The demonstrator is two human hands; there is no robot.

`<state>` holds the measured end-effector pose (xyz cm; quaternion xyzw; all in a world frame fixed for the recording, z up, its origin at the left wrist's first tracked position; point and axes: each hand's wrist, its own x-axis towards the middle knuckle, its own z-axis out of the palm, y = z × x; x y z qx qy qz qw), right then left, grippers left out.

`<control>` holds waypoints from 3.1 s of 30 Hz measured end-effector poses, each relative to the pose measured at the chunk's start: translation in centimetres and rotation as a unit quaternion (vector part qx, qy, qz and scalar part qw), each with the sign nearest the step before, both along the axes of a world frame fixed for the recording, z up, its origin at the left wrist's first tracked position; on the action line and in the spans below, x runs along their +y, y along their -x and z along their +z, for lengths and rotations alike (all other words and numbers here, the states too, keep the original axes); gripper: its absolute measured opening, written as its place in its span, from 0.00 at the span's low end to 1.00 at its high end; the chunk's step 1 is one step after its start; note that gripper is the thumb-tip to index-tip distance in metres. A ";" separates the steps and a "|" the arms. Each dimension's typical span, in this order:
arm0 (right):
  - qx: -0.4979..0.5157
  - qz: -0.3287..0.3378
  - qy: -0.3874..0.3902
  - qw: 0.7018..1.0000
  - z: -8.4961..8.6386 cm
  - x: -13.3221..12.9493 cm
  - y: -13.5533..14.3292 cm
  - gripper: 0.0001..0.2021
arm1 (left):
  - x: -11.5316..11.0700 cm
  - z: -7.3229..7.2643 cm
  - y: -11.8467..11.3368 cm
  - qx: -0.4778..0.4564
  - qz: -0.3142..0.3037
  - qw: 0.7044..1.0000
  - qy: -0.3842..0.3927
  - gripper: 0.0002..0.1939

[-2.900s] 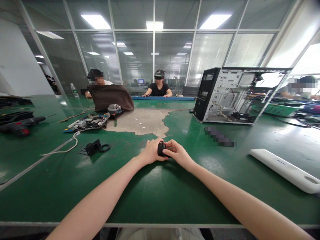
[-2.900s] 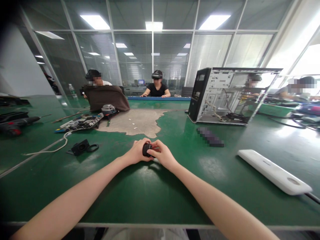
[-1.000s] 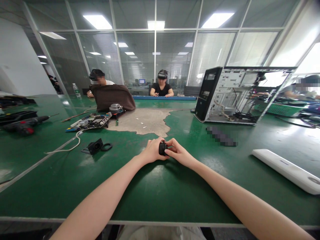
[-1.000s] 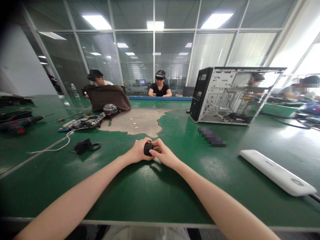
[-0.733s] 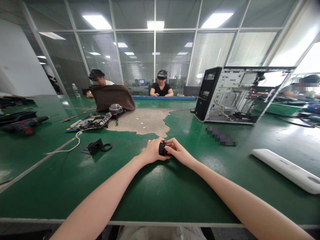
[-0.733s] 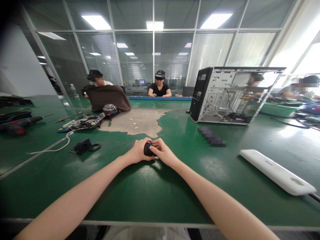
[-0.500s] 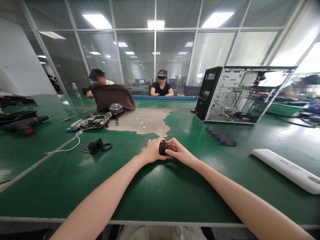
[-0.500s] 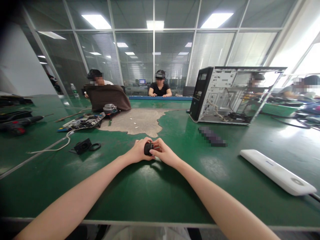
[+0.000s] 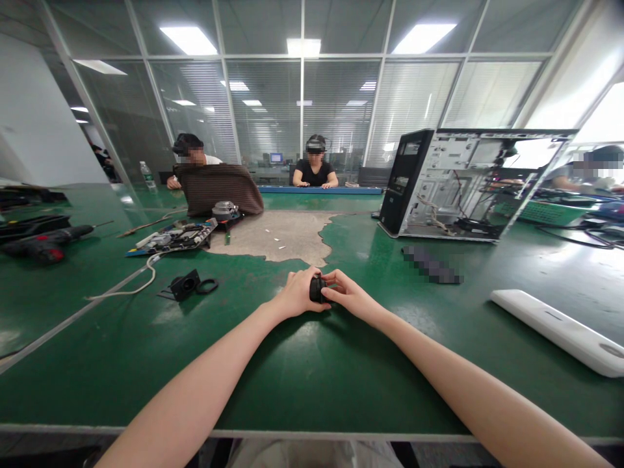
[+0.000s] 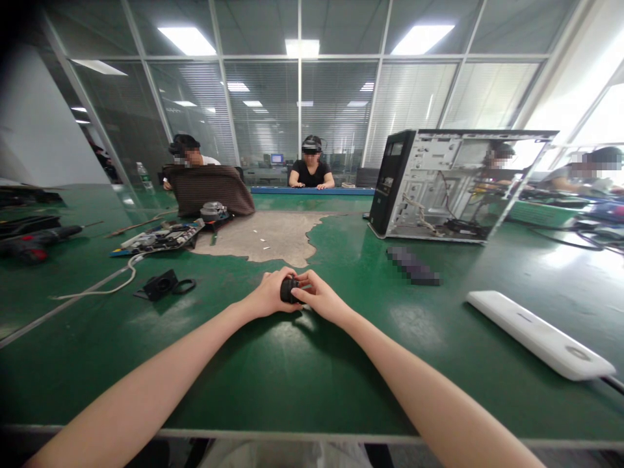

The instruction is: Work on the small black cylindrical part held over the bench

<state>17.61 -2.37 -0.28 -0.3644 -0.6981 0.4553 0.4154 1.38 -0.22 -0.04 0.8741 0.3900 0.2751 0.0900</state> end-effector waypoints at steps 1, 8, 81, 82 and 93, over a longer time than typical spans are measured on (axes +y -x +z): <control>0.007 0.014 -0.005 1.000 0.1 -0.1 0.0 0.13 | 0.0 0.0 0.0 -0.001 0.000 1.000 0.001 0.30; 0.012 -0.007 -0.021 1.000 0.3 -0.5 0.3 0.10 | 0.1 -0.1 -0.1 -0.004 -0.001 1.000 0.000 0.30; -0.003 -0.026 -0.014 1.000 0.1 0.1 0.1 0.13 | -0.3 0.3 -0.2 -0.008 0.013 0.999 0.028 0.30; -0.005 -0.018 -0.012 1.000 0.0 0.2 0.0 0.13 | -0.3 0.4 -0.2 -0.007 0.013 0.999 0.028 0.30; 0.011 -0.010 -0.029 0.999 0.5 -0.3 0.1 0.10 | 0.0 -0.1 -0.2 -0.007 0.008 1.000 0.015 0.30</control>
